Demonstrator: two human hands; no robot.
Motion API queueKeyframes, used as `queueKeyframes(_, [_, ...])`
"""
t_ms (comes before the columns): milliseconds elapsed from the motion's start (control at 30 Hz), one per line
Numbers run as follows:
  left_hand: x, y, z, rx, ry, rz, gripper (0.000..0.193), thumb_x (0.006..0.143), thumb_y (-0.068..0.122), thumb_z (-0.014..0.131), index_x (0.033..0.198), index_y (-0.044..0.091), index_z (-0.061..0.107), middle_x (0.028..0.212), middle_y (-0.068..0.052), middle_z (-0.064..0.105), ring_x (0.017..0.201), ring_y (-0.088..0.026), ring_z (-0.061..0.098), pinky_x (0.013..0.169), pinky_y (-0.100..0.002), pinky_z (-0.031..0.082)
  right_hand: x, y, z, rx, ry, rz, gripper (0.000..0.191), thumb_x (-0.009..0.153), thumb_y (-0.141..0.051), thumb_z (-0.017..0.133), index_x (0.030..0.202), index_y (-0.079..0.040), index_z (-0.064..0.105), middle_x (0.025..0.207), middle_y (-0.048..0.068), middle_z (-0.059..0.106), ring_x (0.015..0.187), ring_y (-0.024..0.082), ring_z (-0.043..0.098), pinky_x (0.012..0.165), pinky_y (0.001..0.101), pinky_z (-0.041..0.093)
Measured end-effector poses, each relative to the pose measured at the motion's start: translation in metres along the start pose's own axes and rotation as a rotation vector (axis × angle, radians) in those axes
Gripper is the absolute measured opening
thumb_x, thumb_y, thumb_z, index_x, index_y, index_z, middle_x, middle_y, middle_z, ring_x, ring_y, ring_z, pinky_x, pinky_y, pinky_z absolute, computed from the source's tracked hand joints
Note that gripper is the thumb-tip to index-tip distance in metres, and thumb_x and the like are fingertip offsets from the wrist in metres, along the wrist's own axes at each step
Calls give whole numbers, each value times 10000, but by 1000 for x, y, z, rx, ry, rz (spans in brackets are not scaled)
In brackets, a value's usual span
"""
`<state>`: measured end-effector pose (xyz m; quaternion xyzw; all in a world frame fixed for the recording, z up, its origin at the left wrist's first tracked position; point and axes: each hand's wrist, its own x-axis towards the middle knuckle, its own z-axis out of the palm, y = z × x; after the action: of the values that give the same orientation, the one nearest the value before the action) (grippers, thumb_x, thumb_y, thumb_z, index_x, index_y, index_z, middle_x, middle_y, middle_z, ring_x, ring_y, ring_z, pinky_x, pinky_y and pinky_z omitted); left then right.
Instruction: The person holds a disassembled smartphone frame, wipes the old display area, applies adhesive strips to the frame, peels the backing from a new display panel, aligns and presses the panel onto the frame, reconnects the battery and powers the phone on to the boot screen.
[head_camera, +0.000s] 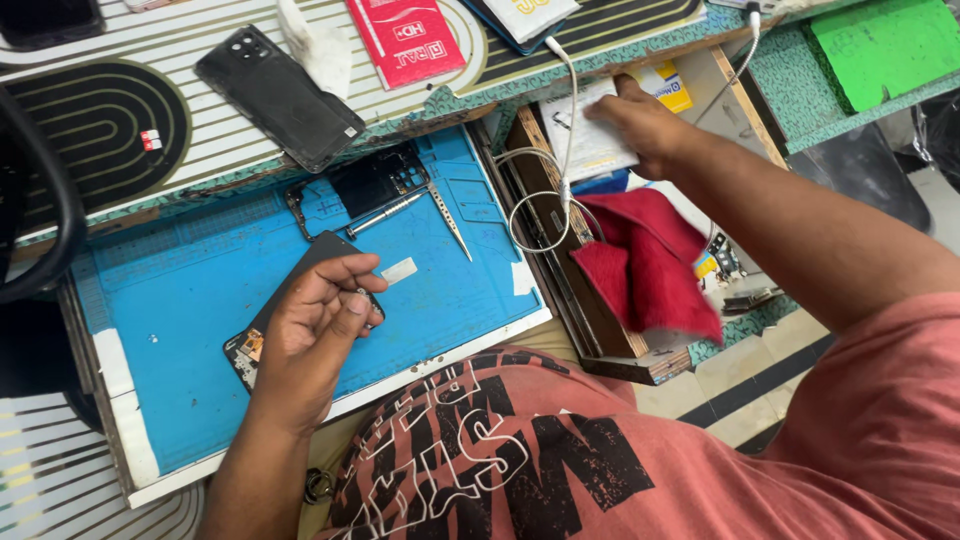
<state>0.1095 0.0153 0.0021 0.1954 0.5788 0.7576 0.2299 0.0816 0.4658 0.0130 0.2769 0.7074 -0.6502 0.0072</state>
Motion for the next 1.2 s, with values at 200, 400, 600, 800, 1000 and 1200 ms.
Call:
queueKeyframes(200, [-6,-6,2,-11,29,-99,357,1003,157,611,1343,46,603,1182,-69,664,950,-118,599,845,-285,517,31,-10,32,258,-71,-184,384,995,-166,672,1346,-47,574,1300,145,681,1111,249,724,912,396,646])
queueKeyframes(400, [-5,-10,5,-9,12,-107,363,1006,164,608,1350,51,601,1182,-68,662,964,-114,593,862,-286,516,46,-12,58,145,-55,-393,366,986,-134,644,1332,-62,551,1320,118,665,1201,236,681,995,394,601])
queueKeyframes(600, [-1,-12,6,1,-1,-104,357,1014,167,605,1350,48,606,1170,-67,658,935,-115,583,838,-278,508,43,-13,43,-1201,155,-741,406,1014,-314,679,1356,-97,652,1326,156,668,1188,326,626,960,474,504])
queueKeyframes(800, [-2,-10,-1,4,17,-85,349,1013,155,601,1344,43,605,1156,-68,667,922,-115,596,820,-273,508,4,-8,-11,-656,-141,-257,582,954,-435,725,1361,-48,573,1306,145,659,1186,258,636,1018,388,501])
queueKeyframes(1000, [0,-7,-5,-12,35,-66,348,1018,111,585,1358,34,589,1173,-65,663,936,-104,603,837,-261,501,-61,28,-43,-1060,-473,70,493,818,-289,793,1254,-118,640,1128,92,747,1055,213,701,934,356,553])
queueKeyframes(1200, [6,-5,-4,-32,-3,-42,338,1026,94,590,1357,27,594,1174,-68,665,927,-97,593,826,-250,499,-107,35,-110,-303,-378,-52,279,904,-53,655,1180,-16,639,1083,103,728,1026,186,684,929,348,530])
